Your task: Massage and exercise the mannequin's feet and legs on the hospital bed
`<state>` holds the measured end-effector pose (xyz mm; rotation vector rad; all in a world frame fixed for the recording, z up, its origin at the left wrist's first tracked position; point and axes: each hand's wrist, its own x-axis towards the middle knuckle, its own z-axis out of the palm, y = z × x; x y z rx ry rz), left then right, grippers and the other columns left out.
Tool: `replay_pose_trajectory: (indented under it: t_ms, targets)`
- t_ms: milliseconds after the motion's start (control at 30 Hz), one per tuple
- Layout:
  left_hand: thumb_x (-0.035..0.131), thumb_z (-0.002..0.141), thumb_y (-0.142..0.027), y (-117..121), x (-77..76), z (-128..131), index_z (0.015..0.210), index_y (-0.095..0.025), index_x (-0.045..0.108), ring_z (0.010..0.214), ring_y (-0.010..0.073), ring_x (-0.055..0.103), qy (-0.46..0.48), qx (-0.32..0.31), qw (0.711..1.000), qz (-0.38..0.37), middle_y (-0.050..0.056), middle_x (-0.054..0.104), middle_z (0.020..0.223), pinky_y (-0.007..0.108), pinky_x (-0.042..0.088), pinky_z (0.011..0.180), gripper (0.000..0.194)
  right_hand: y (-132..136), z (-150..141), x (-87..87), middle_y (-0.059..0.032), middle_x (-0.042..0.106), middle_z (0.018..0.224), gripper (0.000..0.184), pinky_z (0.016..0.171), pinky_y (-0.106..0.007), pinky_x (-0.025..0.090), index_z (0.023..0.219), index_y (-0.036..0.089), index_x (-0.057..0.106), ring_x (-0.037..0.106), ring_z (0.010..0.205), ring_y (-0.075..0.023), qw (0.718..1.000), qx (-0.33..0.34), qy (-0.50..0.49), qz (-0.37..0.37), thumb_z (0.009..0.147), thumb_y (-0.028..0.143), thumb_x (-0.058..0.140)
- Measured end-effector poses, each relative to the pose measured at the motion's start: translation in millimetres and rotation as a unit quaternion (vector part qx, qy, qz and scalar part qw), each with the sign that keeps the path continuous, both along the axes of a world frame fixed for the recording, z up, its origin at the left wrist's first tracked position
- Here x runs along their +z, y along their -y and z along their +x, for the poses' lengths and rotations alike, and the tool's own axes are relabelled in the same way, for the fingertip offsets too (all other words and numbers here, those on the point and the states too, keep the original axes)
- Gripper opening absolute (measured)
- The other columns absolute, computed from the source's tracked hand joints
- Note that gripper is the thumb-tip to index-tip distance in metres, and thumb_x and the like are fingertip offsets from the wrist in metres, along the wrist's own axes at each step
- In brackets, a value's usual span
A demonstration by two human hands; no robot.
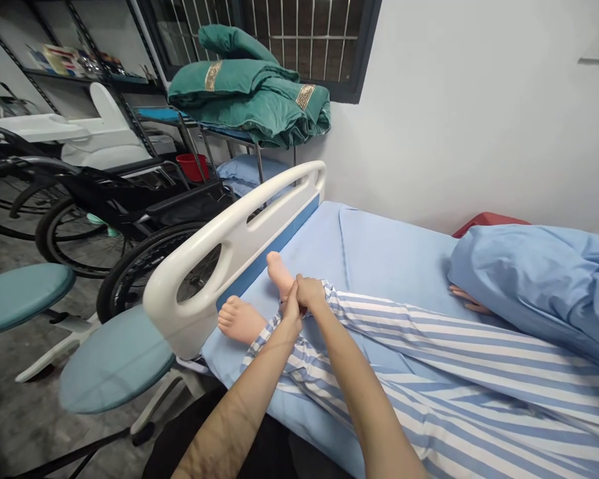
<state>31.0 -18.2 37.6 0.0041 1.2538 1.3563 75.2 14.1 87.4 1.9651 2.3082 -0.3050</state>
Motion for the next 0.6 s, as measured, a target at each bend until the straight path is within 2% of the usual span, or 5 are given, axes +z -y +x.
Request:
replay_pose_trajectory:
  t_ms: [167,367,600]
  targets:
    - [0.076,0.079,-0.035,0.1,9.0,-0.7,0.084,-0.019,0.056,0.074,0.0174,0.07,0.014,0.005,1.0,0.007,0.006,0.069,0.084,0.029,0.058,0.067,0.027,-9.5,2.8,1.6,-0.0159,0.071,0.115,0.064,0.082,-0.033,0.052,0.12,0.019,0.058,0.069,0.104,-0.0302,0.999,0.009,-0.017,-0.043,0.078,0.066,0.065]
    - [0.07,0.084,-0.03,3.1,22.7,-2.8,0.091,-0.016,0.06,0.072,0.0157,0.068,0.04,-0.002,0.999,-0.001,0.004,0.067,0.081,0.026,0.057,0.068,0.019,-26.7,6.2,-3.1,-0.0143,0.072,0.115,0.057,0.081,-0.034,0.054,0.114,0.019,0.067,0.07,0.103,-0.0303,0.993,0.051,-0.037,-0.103,0.075,0.06,0.068]
    - [0.069,0.084,-0.028,2.6,27.1,-1.3,0.091,-0.013,0.059,0.071,0.0147,0.067,0.048,0.008,0.999,-0.003,0.004,0.066,0.079,0.027,0.056,0.07,0.019,-25.6,7.6,-2.4,-0.0146,0.071,0.115,0.058,0.085,-0.033,0.053,0.115,0.019,0.066,0.068,0.105,-0.0304,0.995,0.039,-0.019,-0.085,0.074,0.06,0.07]
